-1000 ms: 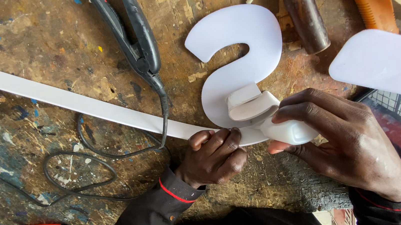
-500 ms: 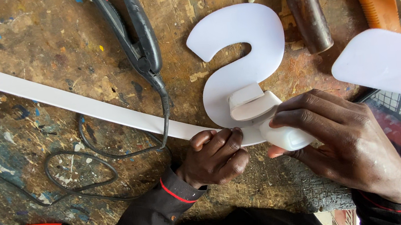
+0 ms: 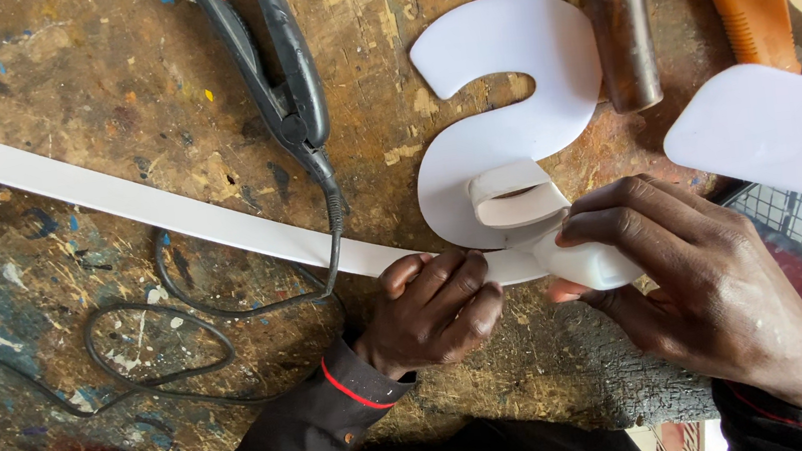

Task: The person assembles a white plastic letter 'S' by applying glue to the edges of a smaller piece and attaching it to the main body. They press the pieces together firmly to secure the bond and ensure proper alignment.

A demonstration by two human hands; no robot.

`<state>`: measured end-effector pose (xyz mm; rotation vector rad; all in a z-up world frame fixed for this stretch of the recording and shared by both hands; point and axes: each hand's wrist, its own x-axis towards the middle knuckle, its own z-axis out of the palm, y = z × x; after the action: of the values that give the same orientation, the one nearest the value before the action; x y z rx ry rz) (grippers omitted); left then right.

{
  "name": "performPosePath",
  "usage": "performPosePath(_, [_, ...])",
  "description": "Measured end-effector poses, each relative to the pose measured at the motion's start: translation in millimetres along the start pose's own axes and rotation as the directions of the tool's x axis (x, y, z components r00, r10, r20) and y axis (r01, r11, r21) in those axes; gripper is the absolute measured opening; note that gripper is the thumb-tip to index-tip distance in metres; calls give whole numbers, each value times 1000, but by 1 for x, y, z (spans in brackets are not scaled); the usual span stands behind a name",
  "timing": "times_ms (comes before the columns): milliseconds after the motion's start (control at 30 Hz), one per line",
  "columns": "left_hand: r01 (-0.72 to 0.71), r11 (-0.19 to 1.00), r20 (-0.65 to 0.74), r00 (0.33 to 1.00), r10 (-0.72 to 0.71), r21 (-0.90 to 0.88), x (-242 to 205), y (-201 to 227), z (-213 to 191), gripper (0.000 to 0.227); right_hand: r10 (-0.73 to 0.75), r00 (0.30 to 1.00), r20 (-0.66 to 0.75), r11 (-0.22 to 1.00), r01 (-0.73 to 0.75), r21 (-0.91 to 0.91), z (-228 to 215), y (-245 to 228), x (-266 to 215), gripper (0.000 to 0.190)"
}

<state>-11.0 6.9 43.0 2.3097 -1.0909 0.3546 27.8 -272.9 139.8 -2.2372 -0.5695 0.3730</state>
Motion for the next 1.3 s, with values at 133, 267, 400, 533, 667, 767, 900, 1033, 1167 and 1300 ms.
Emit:
performPosePath(133, [42, 998, -34, 999, -40, 38, 3, 4, 2, 16, 49, 998, -32, 999, -49, 3, 0, -3, -3, 39])
performPosePath(267, [155, 984, 119, 979, -165, 85, 9, 12, -9, 28, 57, 998, -18, 998, -57, 21, -2, -3, -5, 32])
performPosePath(400, [114, 983, 358, 920, -158, 143, 17, 9, -30, 56, 29, 999, -34, 1000, -29, 2, 0, -2, -7, 32])
performPosePath(533, [4, 993, 414, 909, -51, 115, 34, -8, -38, 49, 24, 999, -40, 1000, -24, 19, -4, -2, -4, 35])
performPosePath(667, [-103, 994, 434, 897, 83, 23, 38, -22, -38, 46, 140, 981, -131, 979, -117, 169, -3, 3, -11, 42])
performPosePath(767, [-114, 994, 418, 902, 104, -1, 42, -26, -39, 39, 309, 875, -372, 908, -155, 388, 13, 21, -21, 49])
performPosePath(900, [-99, 993, 428, 896, 119, -70, 37, -27, -36, 35, 458, 759, -463, 662, 57, 747, 17, 23, 2, 49])
performPosePath(1033, [-141, 990, 417, 899, 134, -15, 38, -27, -37, 37, 392, 861, -323, 599, 28, 801, 12, 11, 61, 49])
performPosePath(1167, [-96, 991, 398, 909, 127, -98, 39, -28, -35, 34, -48, 963, -265, 932, 139, 336, 13, 10, 135, 40])
performPosePath(1300, [-110, 990, 376, 917, 136, -92, 38, -29, -33, 31, -389, 877, -281, 903, 423, 73, 56, 45, 208, 38])
